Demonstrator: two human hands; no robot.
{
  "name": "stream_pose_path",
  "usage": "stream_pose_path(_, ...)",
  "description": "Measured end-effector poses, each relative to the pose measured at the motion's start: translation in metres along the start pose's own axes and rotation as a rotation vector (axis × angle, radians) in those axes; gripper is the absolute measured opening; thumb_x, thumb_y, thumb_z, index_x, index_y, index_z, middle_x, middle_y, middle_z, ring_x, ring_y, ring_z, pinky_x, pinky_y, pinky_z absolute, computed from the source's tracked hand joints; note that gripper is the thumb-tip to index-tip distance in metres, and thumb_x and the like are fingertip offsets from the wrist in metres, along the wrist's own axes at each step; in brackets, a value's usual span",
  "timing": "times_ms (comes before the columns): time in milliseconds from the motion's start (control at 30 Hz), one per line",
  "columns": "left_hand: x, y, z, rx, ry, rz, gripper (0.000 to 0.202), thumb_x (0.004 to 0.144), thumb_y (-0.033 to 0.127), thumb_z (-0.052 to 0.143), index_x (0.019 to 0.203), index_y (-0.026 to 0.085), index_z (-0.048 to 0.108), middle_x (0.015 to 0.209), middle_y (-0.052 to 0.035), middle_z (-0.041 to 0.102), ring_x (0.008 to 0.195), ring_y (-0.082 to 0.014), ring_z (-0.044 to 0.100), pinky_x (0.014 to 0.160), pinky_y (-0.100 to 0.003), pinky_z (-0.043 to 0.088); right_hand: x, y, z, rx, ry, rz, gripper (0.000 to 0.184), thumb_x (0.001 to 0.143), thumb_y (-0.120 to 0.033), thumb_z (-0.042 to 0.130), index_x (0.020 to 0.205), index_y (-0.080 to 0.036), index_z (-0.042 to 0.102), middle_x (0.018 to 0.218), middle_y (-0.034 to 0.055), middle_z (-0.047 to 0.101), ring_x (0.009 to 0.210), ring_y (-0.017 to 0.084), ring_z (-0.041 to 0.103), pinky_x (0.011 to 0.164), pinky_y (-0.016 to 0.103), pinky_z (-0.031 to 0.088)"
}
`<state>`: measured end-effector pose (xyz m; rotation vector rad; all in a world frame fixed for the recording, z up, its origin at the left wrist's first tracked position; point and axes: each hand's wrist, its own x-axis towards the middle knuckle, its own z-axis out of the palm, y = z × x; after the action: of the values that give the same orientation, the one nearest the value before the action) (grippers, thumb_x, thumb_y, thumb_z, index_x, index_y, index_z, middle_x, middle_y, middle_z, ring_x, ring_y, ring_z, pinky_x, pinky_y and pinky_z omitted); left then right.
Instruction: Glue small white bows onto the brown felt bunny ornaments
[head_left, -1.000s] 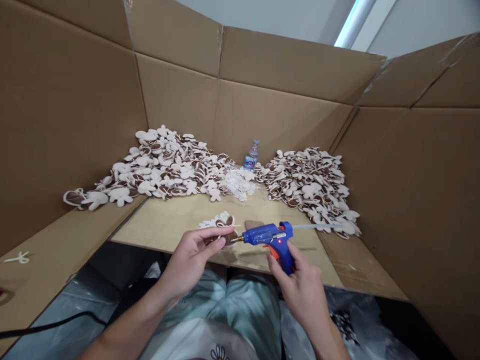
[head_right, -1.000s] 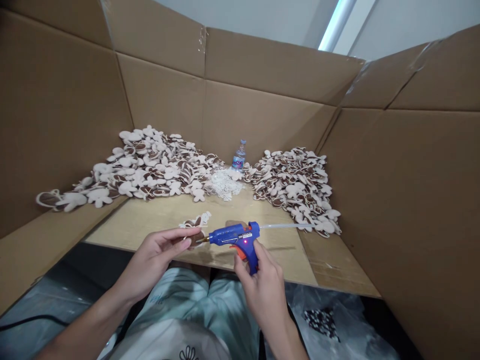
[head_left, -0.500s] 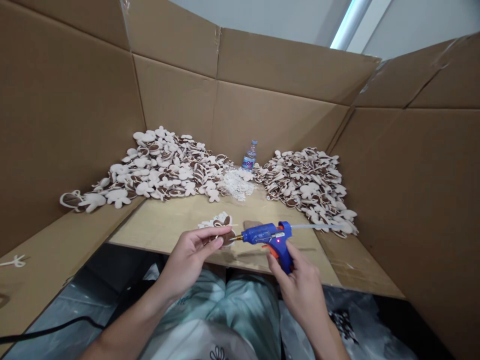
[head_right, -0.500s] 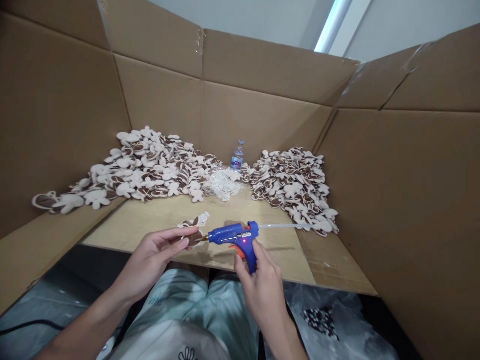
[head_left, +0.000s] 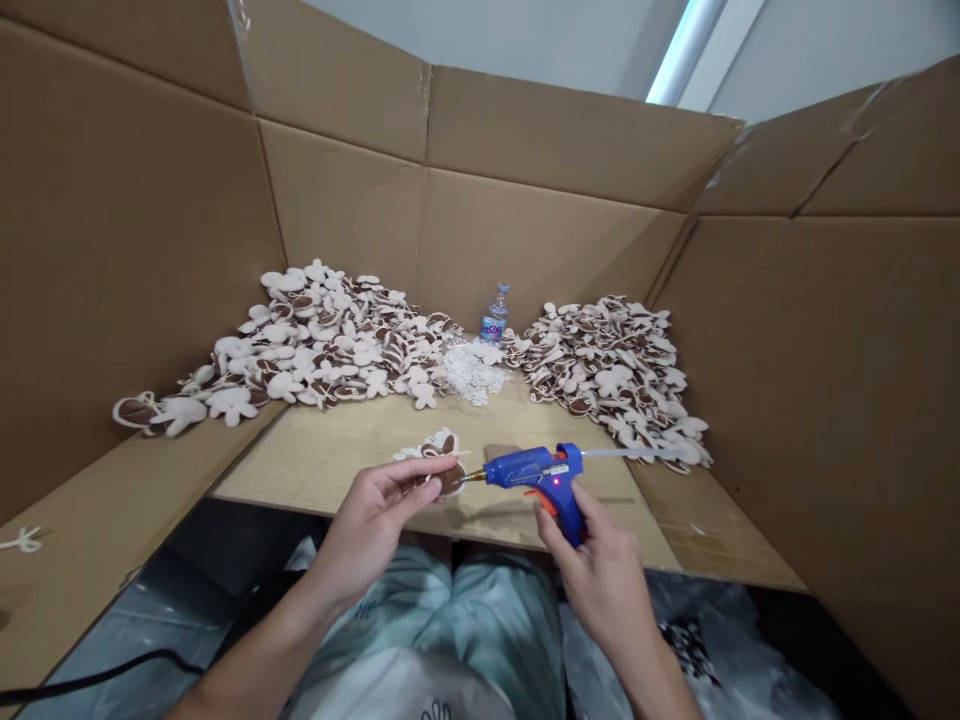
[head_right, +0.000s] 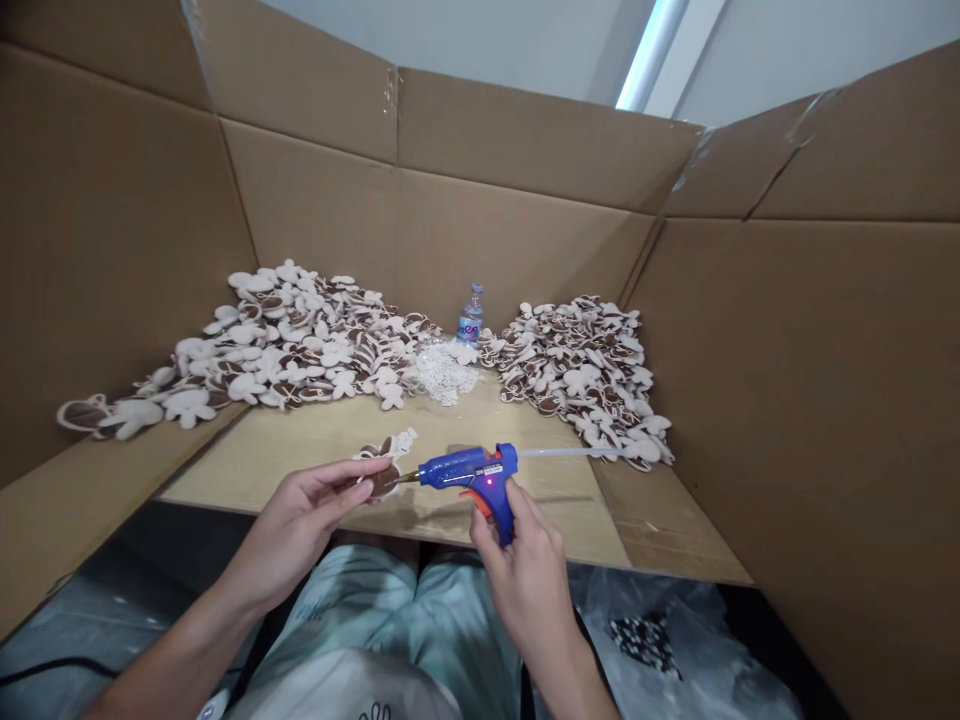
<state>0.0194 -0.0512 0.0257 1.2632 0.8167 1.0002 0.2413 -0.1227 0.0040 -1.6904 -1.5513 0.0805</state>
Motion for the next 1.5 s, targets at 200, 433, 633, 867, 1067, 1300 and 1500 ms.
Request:
stream_pose_path(200, 0.002, -0.001, -0.004, 0.054, 0.024, 0.01, 0.026, 0.082, 0.031, 0.07, 0.107, 0.023, 0.075, 0.116, -0.0059, 0.074, 0.11, -0.0222, 0.066, 0.101, -0.034, 0.048, 0.004, 0.006, -0.001, -0.031, 0.019, 0.025, 0.036, 0.088, -0.043, 0.049, 0.1, -0.013, 0.065, 0.081, 0.0115, 0.072, 0.067, 0.022, 0.064, 0.059, 0.027, 0.045)
stream_pose_path(433, 0.011, 0.006, -0.017, 0.129, 0.16, 0.057, 0.032, 0.078, 0.035, 0.073, 0.107, 0.022, 0.074, 0.112, -0.0062, 0.076, 0.11, -0.0242, 0.067, 0.101, -0.034, 0.048, 0.037, 0.057, -0.01, -0.352, -0.171, 0.378, 0.031, 0.083, -0.036, 0.052, 0.094, -0.013, 0.069, 0.084, 0.0152, 0.075, 0.08, 0.029, 0.07, 0.062, 0.029, 0.043)
stream_pose_path(633, 0.017, 0.008, -0.025, 0.155, 0.191, 0.063, 0.033, 0.074, 0.035, 0.077, 0.104, 0.021, 0.075, 0.107, -0.007, 0.077, 0.108, -0.026, 0.068, 0.1, -0.036, 0.049, 0.046, 0.089, -0.01, -0.441, -0.264, 0.472, 0.024, 0.08, -0.033, 0.058, 0.077, -0.014, 0.072, 0.076, 0.0155, 0.074, 0.075, 0.028, 0.07, 0.055, 0.027, 0.038)
stream_pose_path(867, 0.021, 0.007, -0.03, 0.116, 0.215, 0.069, 0.031, 0.073, 0.031, 0.077, 0.102, 0.021, 0.075, 0.106, -0.0064, 0.077, 0.107, -0.0249, 0.069, 0.1, -0.036, 0.049, 0.042, 0.092, -0.011, -0.431, -0.303, 0.453, 0.03, 0.076, -0.044, 0.064, 0.076, -0.015, 0.072, 0.073, 0.0114, 0.074, 0.069, 0.025, 0.069, 0.052, 0.026, 0.038)
stream_pose_path(1067, 0.024, 0.011, -0.036, 0.121, 0.245, 0.054, 0.032, 0.072, 0.026, 0.076, 0.103, 0.019, 0.075, 0.107, -0.0072, 0.077, 0.107, -0.0253, 0.068, 0.101, -0.038, 0.049, 0.035, 0.07, -0.007, -0.204, -0.061, 0.195, 0.024, 0.081, -0.038, 0.06, 0.074, -0.018, 0.072, 0.085, 0.0122, 0.076, 0.079, 0.025, 0.071, 0.066, 0.029, 0.048)
stream_pose_path(1300, 0.021, 0.009, -0.036, 0.096, 0.205, 0.045, 0.03, 0.076, 0.022, 0.071, 0.106, 0.017, 0.074, 0.11, -0.0087, 0.076, 0.106, -0.0238, 0.069, 0.098, -0.037, 0.05, 0.046, -0.005, 0.076, -0.105, -0.3, -0.111, 0.023, 0.087, -0.016, 0.05, 0.096, -0.014, 0.072, 0.084, 0.0111, 0.075, 0.077, 0.021, 0.067, 0.069, 0.027, 0.045)
stream_pose_path(1500, 0.019, 0.013, -0.039, 0.097, 0.203, 0.069, 0.028, 0.077, 0.02, 0.07, 0.105, 0.016, 0.074, 0.109, -0.0083, 0.076, 0.105, -0.024, 0.069, 0.098, -0.037, 0.05, 0.094, -0.022, 0.128, -0.137, -0.424, -0.116, 0.018, 0.075, -0.006, 0.06, 0.083, -0.015, 0.074, 0.079, 0.0093, 0.075, 0.072, 0.019, 0.066, 0.065, 0.024, 0.041)
